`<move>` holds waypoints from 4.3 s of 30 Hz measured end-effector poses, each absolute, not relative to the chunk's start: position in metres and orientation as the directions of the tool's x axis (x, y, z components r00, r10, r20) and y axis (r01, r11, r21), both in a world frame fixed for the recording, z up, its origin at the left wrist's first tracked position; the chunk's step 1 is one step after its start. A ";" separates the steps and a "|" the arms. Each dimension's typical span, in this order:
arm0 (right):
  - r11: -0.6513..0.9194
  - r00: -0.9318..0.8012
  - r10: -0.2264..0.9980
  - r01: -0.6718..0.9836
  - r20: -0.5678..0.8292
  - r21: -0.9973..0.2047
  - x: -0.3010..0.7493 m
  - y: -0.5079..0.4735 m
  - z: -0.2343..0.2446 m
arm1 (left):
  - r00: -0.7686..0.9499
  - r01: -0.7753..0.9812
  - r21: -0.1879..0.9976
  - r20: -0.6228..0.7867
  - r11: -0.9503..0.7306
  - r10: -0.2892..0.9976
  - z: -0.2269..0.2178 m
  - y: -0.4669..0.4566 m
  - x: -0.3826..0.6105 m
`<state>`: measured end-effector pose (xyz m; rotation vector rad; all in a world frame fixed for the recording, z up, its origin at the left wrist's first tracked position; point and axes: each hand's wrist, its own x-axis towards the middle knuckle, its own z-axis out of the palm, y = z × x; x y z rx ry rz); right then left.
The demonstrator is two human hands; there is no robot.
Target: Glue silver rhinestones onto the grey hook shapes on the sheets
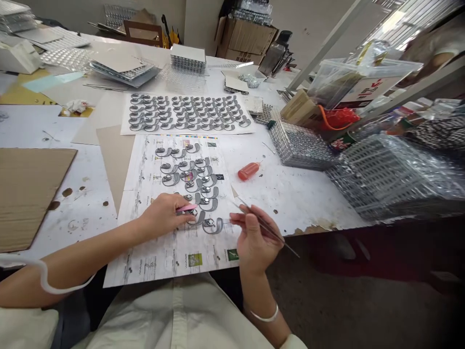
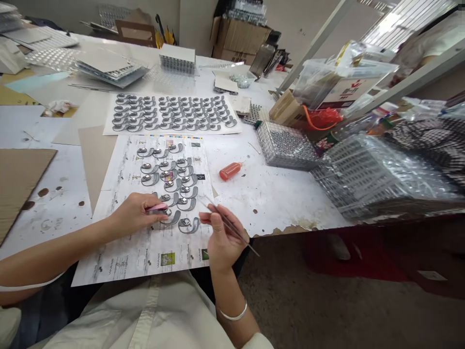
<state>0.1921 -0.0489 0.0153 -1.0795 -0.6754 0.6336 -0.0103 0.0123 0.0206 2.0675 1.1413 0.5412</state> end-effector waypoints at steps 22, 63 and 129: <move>0.169 0.647 0.671 0.340 0.361 -0.925 0.414 0.158 -0.019 | 0.535 0.493 0.576 0.391 -0.652 0.749 -0.006 0.011 -0.019; -0.030 0.621 0.763 0.309 0.178 -0.951 0.412 0.177 -0.042 | 0.527 0.469 0.501 0.502 -0.727 0.686 -0.013 0.013 -0.018; -0.274 0.012 0.957 -0.301 -0.290 -0.914 0.271 0.084 0.007 | -0.210 -0.193 0.980 -0.082 0.041 0.974 0.009 0.079 -0.110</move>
